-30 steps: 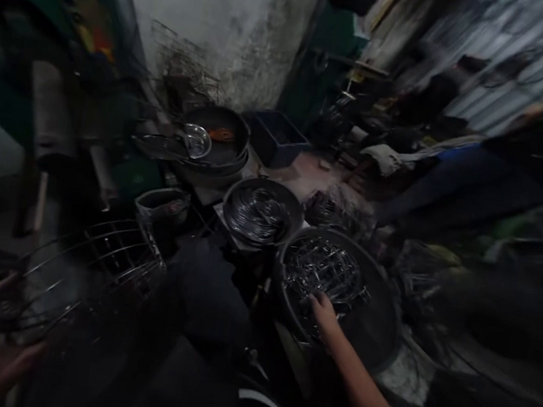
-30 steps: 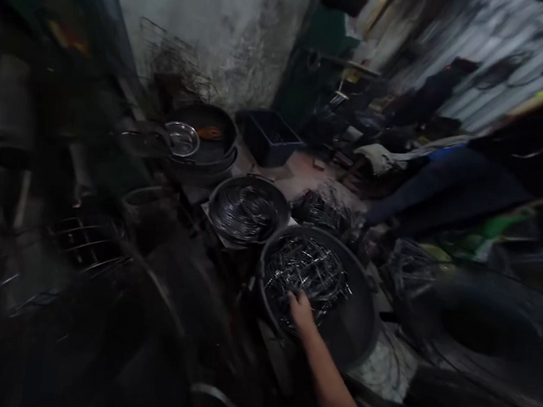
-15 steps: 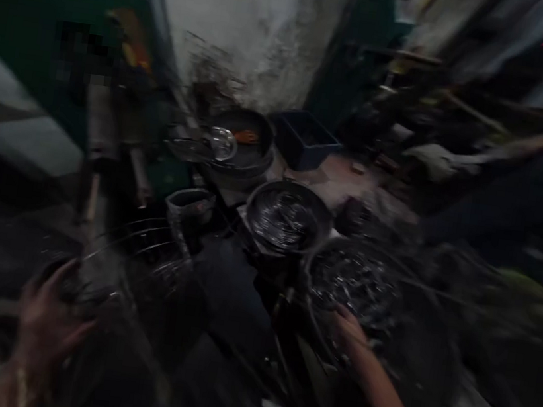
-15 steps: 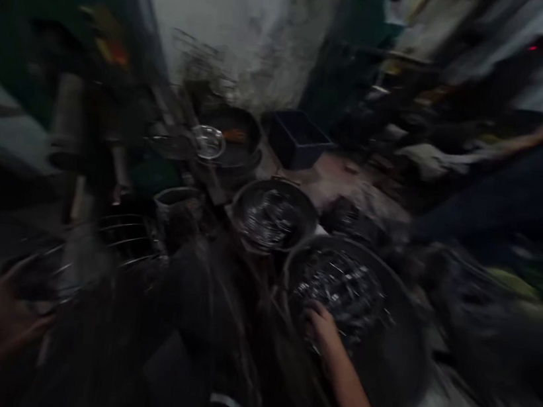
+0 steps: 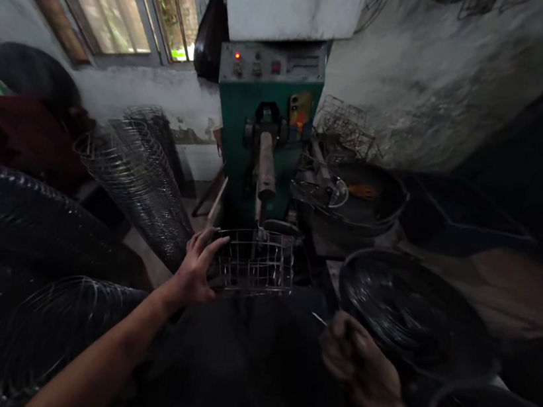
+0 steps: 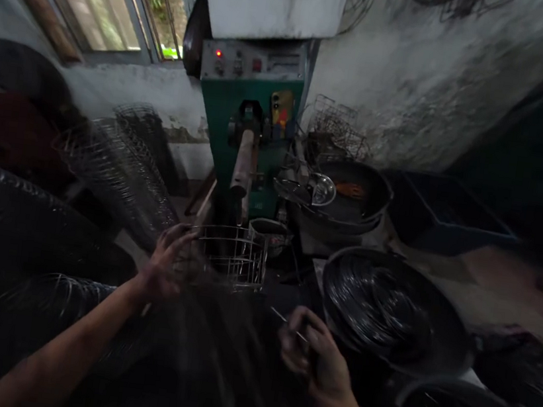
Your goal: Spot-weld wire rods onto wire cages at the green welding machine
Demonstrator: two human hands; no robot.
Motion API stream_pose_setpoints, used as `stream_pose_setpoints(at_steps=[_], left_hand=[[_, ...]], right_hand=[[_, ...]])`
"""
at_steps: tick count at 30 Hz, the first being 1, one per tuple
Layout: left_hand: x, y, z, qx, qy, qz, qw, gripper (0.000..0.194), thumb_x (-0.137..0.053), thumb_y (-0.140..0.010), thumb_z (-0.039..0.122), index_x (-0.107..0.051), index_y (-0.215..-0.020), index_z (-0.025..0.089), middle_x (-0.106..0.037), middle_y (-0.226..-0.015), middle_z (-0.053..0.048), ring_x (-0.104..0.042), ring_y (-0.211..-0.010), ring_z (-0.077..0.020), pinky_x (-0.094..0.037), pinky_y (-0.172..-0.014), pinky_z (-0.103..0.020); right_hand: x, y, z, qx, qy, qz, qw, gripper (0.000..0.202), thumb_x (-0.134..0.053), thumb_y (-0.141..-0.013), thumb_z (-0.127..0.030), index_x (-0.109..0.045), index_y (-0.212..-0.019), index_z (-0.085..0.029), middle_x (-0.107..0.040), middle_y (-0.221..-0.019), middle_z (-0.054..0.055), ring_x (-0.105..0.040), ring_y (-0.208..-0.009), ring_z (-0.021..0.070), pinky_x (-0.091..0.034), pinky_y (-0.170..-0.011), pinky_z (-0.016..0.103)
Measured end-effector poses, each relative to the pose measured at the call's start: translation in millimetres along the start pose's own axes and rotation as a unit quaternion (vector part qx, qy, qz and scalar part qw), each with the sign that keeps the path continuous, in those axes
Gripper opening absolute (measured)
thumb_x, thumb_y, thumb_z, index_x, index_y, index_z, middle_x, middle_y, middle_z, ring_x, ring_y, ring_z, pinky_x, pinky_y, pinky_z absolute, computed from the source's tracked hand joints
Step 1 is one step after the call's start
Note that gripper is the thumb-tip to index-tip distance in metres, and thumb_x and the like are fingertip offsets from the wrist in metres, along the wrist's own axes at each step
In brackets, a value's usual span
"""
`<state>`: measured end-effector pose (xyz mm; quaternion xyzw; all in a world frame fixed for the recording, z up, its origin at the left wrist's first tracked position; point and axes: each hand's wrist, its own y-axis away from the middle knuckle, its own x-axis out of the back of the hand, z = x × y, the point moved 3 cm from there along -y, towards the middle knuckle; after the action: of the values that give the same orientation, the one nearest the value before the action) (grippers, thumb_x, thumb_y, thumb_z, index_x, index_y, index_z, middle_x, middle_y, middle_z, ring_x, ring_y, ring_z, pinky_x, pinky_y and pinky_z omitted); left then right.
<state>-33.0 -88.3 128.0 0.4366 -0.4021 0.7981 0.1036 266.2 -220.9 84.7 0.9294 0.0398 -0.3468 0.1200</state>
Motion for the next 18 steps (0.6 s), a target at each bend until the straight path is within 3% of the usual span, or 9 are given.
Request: stream_pose_setpoints(at_steps=[3,6,9,12,16,18], left_hand=[[10.9,-6.1,-5.7,-0.003,-0.006,0.012,1.000,0.094,-0.074,-0.066,0.049,-0.033,-0.144,0.020,-0.033,-0.146,-0.018,-0.032,-0.137,-0.0396,-0.030,-0.112,-0.058],[2.4,-4.8,-14.8,-0.006,-0.025,0.027,0.999,0.096,-0.077,-0.062,0.046,-0.034,-0.144,0.018,-0.031,-0.146,-0.019,-0.032,-0.135,-0.0397,-0.031,-0.111,-0.056],[-20.1,2.1,-25.1,-0.004,-0.031,0.040,0.999,0.095,-0.076,-0.062,0.044,-0.036,-0.144,0.017,-0.031,-0.147,-0.020,-0.033,-0.134,-0.0401,-0.031,-0.111,-0.056],[-42.3,8.5,-34.7,0.024,-0.018,0.037,0.999,0.092,-0.074,-0.063,0.042,-0.037,-0.144,0.018,-0.032,-0.146,-0.020,-0.033,-0.134,-0.0400,-0.032,-0.110,-0.057],[-61.4,11.0,-43.5,0.045,-0.012,0.028,0.999,0.088,-0.072,-0.063,0.046,-0.042,-0.141,0.018,-0.038,-0.144,-0.019,-0.037,-0.131,-0.0408,-0.033,-0.107,-0.057],[-67.7,10.4,-46.2,0.048,-0.015,0.025,0.998,0.085,-0.071,-0.064,0.047,-0.045,-0.139,0.018,-0.039,-0.144,-0.019,-0.037,-0.131,-0.0407,-0.033,-0.107,-0.057]], right_hand=[[-44.2,-35.6,0.4,-0.024,-0.032,-0.126,0.991,0.045,-0.081,-0.066,-0.058,-0.061,-0.082,-0.021,-0.052,-0.062,-0.004,-0.019,-0.039,0.0006,-0.022,-0.036,0.015],[-62.7,-64.7,5.1,-0.062,-0.049,-0.177,0.981,0.050,-0.089,-0.059,-0.050,-0.062,-0.089,-0.021,-0.049,-0.063,-0.007,-0.019,-0.040,0.0002,-0.022,-0.034,0.013],[-61.5,-89.6,12.5,-0.089,-0.032,-0.125,0.988,0.042,-0.088,-0.062,-0.039,-0.059,-0.085,-0.019,-0.049,-0.061,-0.008,-0.016,-0.040,0.0003,-0.016,-0.034,0.012],[-52.1,-104.6,15.5,-0.087,-0.001,-0.073,0.994,0.037,-0.084,-0.068,-0.039,-0.060,-0.086,-0.018,-0.060,-0.069,-0.002,-0.016,-0.042,0.0006,-0.014,-0.036,0.012],[-47.1,-112.6,11.3,-0.082,0.079,-0.109,0.988,0.054,-0.084,-0.062,-0.043,-0.064,-0.104,-0.016,-0.069,-0.104,0.012,-0.019,-0.043,-0.0001,-0.014,-0.038,0.015],[-49.6,-116.2,6.8,-0.071,0.189,-0.107,0.974,0.050,-0.081,-0.063,-0.039,-0.064,-0.104,-0.017,-0.070,-0.108,0.011,-0.032,-0.044,0.0025,-0.024,-0.038,0.017]])
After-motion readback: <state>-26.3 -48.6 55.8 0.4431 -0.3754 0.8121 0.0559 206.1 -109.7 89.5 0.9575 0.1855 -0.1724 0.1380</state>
